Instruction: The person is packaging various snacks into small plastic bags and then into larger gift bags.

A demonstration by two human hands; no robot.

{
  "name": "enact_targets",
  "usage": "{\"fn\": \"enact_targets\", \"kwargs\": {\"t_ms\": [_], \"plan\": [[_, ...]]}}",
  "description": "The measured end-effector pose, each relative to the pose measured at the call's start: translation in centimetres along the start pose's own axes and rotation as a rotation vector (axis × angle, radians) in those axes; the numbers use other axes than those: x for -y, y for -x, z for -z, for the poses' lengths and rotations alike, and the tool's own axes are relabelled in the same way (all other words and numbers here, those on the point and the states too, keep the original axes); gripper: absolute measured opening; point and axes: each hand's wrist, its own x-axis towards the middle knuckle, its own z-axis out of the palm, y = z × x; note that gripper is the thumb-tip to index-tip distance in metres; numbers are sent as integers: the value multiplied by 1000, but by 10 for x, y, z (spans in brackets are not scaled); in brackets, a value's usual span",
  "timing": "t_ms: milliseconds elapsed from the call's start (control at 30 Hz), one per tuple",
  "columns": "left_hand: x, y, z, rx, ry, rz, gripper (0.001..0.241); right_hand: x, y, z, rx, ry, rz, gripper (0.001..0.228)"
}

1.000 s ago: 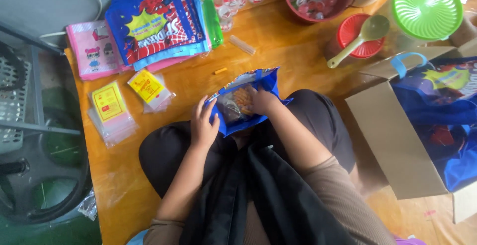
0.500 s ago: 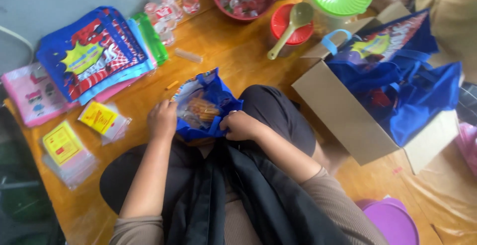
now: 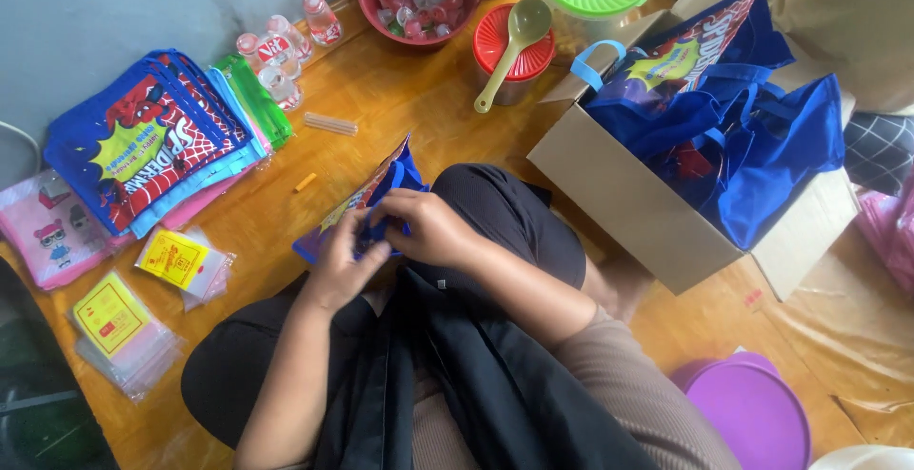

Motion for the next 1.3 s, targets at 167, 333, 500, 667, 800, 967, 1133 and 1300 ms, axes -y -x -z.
{"fn": "enact_targets", "kwargs": {"t_ms": [167, 333, 500, 667, 800, 967, 1133, 1300], "plan": [[4, 5, -5, -109, -20, -12, 18, -17, 0, -22, -135, -74, 33, 23], [17, 2, 8, -305, 145, 51, 14, -47, 20, -34, -177, -155, -123, 95], [-32, -13, -22, -377, 339, -76, 12, -27, 42, -66, -14, -304, -492, 157], [-88, -10, -81, -242, 372, -250, 11, -95, 44, -99, -72, -22, -104, 47], [-110, 0, -96, 3, 247, -433, 9, -97, 57, -56, -263, 94, -76, 42], [-176, 6, -88, 285, 43, -533, 33, -104, 94, 49, -498, 242, -56, 36], [-177, -2, -56, 505, -16, -512, 68, -107, 137, 175, -744, 398, -28, 30], [-132, -3, -18, 333, 76, -209, 32, -105, 179, 293, -966, 561, -4, 24]]}}
